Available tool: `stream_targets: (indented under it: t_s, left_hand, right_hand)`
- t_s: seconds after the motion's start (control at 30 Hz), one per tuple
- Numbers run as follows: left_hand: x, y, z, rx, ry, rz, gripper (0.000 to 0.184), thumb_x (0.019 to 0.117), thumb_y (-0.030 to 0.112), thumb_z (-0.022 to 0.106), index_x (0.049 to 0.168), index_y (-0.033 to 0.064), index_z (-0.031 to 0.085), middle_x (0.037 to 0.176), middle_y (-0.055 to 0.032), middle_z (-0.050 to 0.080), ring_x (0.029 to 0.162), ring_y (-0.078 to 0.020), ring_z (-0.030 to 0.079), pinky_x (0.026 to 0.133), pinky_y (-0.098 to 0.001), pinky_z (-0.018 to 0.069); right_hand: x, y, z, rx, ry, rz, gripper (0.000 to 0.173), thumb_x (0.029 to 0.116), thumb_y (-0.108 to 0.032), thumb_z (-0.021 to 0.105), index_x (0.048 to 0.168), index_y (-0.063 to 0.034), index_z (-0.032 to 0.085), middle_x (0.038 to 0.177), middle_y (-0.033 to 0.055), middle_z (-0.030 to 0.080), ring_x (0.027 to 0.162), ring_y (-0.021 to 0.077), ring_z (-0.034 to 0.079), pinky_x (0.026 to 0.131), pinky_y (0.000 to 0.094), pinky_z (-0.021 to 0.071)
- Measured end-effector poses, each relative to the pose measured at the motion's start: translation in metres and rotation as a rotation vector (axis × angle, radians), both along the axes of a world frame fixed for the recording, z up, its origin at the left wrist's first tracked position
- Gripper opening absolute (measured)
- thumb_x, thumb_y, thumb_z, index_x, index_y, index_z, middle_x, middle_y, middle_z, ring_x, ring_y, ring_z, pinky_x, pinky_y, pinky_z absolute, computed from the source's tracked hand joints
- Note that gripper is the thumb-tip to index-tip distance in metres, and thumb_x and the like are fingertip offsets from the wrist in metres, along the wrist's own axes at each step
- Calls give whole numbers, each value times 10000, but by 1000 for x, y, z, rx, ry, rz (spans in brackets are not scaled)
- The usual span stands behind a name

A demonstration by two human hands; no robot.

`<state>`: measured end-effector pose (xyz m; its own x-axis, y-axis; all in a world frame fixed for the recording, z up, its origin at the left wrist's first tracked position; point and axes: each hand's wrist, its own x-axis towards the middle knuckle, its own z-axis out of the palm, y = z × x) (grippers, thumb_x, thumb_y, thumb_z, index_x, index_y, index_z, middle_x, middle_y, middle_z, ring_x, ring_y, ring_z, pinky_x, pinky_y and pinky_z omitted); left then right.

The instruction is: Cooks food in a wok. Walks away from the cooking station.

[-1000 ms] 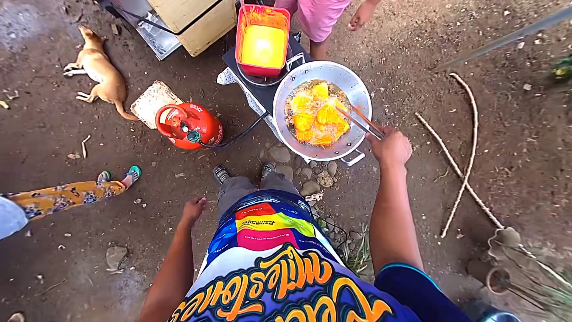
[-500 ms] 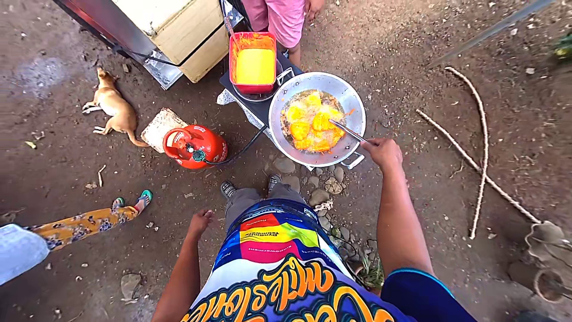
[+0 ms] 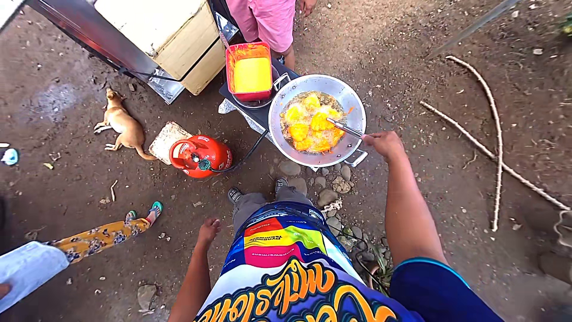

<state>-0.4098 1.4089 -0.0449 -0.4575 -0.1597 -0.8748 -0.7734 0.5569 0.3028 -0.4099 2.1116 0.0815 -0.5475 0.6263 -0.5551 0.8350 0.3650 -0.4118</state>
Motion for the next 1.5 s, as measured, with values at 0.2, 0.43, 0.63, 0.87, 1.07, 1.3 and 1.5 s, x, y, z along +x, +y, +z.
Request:
stream_targets:
  t_s: [0.2,0.43,0.63,0.87,1.07,1.3,1.5]
  left_hand:
    - [2,-3,2,8,13,32,350,1093,236,521,1363,22,584,1212,-191,686,1011,-286,700,868,-468,568]
    - [5,-2,-2,3,10,18,359,1093,231,522,1373,13,574,1245,-203,676,1024,-297,699,882,-475,566]
    - [7,-4,-4,5,10,22,360,1090,256,530,1365,30,585,1236,-182,688,1016,-283,706,875,-467,571]
    - [10,-3,-6,11,4,40,355,1093,241,523,1365,21,584,1236,-192,682,1033,-288,697,900,-471,561]
    - [10,1,1,-8,-4,38,358,1095,243,515,1373,27,580,1241,-183,686,1044,-291,698,899,-480,562]
    - [8,1,-1,-9,-24,28,358,1094,261,518,1374,47,585,1255,-163,686,1056,-277,697,902,-472,559]
    - [6,-4,6,-12,-8,40,365,1094,266,517,1388,59,576,1256,-156,690,1041,-276,699,863,-474,564]
  right_hand:
    - [8,8,1,-99,25,-31,389,977,-375,714,1167,-37,745,1133,192,735,1108,383,669,994,662,463]
    - [1,5,-14,-94,47,-30,392,985,-412,690,1137,-58,764,1085,184,738,1043,379,671,939,651,482]
    - [0,-1,-10,-161,94,-96,371,996,-359,688,1149,-26,745,1058,157,740,935,280,672,865,541,510]
    - [5,-4,-10,-175,167,-157,296,961,-270,742,1147,-40,750,1053,132,748,947,237,682,871,487,524]
    - [14,3,1,-109,268,-163,271,946,-268,755,1145,-85,768,1075,127,747,997,246,679,902,518,517]
    - [-16,33,23,258,152,82,391,955,-481,695,1239,-218,756,1224,198,713,1195,468,622,1000,758,403]
    - [-44,70,24,381,42,286,428,972,-520,651,1304,-257,717,1251,232,691,1205,510,604,972,783,398]
